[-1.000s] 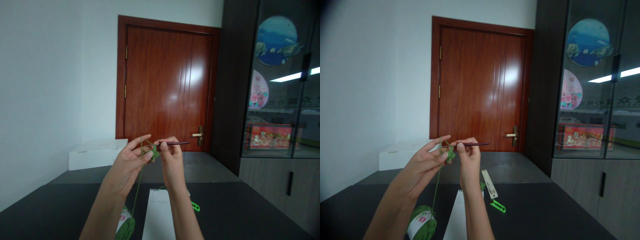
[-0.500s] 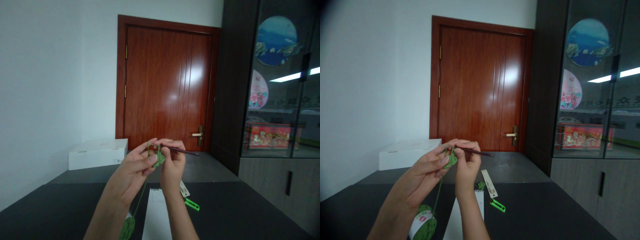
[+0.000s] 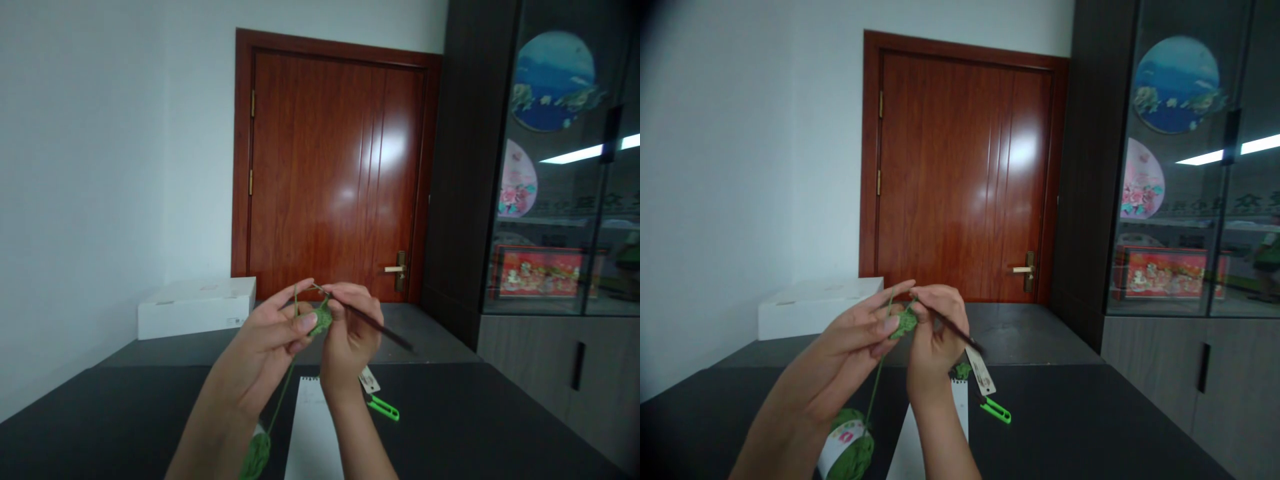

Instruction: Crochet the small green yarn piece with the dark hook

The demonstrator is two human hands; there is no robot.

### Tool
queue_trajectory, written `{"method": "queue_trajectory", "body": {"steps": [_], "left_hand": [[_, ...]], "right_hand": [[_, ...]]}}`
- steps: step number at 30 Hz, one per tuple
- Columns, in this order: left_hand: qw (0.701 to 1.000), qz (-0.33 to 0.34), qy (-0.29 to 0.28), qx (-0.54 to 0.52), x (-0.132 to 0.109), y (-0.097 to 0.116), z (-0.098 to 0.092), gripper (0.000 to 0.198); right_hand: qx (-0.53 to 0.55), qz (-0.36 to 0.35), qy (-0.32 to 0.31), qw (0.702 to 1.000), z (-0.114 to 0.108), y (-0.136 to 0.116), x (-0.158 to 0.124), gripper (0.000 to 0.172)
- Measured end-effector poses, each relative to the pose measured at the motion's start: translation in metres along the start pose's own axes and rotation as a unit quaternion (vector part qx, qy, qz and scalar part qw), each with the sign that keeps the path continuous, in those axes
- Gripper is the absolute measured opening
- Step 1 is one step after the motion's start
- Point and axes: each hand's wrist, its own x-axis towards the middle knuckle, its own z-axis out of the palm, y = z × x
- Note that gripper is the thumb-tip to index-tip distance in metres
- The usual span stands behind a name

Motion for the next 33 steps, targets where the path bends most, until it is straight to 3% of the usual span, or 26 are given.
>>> {"method": "queue_trajectory", "body": {"steps": [2, 4, 7, 16, 33], "left_hand": [[1.000, 0.013, 0.006, -0.014, 0.003, 0.000, -0.001, 0.079], [0.998, 0.059, 0.023, 0.005, 0.004, -0.001, -0.002, 0.083], [0.992, 0.107, 0.044, 0.048, 0.005, 0.001, -0.005, 0.080], [0.987, 0.115, 0.066, 0.085, 0.008, 0.004, -0.014, 0.073], [0.983, 0.133, 0.064, 0.107, 0.008, 0.004, -0.019, 0.069]], "right_hand": [[0.115, 0.122, 0.001, 0.986, 0.007, 0.001, -0.001, 0.005], [0.207, 0.232, -0.030, 0.950, 0.011, 0.002, 0.001, 0.013], [0.253, 0.284, -0.066, 0.923, 0.008, 0.005, 0.007, 0.023], [0.158, 0.202, -0.118, 0.959, -0.011, 0.015, 0.020, 0.017], [0.098, 0.092, -0.180, 0.974, -0.016, 0.009, 0.026, 0.008]]}}
